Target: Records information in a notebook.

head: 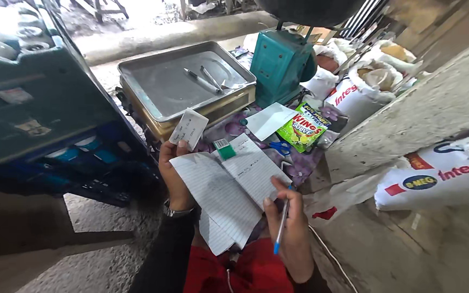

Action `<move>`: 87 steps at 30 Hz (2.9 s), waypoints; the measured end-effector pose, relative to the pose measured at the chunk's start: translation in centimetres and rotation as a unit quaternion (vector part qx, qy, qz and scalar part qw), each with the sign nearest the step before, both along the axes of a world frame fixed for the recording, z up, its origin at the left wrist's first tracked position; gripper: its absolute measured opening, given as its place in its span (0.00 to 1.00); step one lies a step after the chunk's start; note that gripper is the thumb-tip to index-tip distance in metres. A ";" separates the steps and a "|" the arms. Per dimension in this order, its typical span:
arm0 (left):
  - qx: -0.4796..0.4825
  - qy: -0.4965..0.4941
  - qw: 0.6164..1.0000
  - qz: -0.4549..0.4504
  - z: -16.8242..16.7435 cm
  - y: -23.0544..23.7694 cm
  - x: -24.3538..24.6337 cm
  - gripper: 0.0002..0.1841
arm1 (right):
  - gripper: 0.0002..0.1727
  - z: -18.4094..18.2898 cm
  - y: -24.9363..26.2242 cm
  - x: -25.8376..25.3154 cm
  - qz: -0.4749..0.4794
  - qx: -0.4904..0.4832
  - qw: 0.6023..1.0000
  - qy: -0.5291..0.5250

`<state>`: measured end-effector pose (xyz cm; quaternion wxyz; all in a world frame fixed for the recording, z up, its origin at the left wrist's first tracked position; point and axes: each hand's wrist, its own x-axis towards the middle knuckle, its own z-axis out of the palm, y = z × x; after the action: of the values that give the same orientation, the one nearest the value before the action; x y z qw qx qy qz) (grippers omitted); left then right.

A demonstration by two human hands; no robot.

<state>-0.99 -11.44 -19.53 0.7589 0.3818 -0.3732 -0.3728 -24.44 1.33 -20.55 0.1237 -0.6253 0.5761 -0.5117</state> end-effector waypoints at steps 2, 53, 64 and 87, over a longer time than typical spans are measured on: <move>0.001 0.010 1.000 -0.006 0.2 -0.1 0.0 0.09 | 0.28 -0.2 -0.6 -0.8 -0.050 0.063 0.990 0.115; -0.015 0.011 0.999 0.029 -0.7 -0.3 0.9 0.11 | 0.16 -0.5 0.0 -0.1 -0.001 -0.002 1.000 0.018; -0.009 0.018 0.999 0.032 -0.6 -0.4 0.8 0.11 | 0.21 -1.6 -1.5 -1.2 -0.072 0.061 0.982 0.166; -0.010 0.020 0.999 0.031 -0.5 -0.4 0.8 0.09 | 0.19 -1.6 -0.4 -0.6 -0.067 0.069 0.984 0.147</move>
<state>-0.19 -11.81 -20.04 0.7808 0.3783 -0.3500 -0.3531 -25.06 0.88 -22.13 0.0460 -0.6437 0.6624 -0.3805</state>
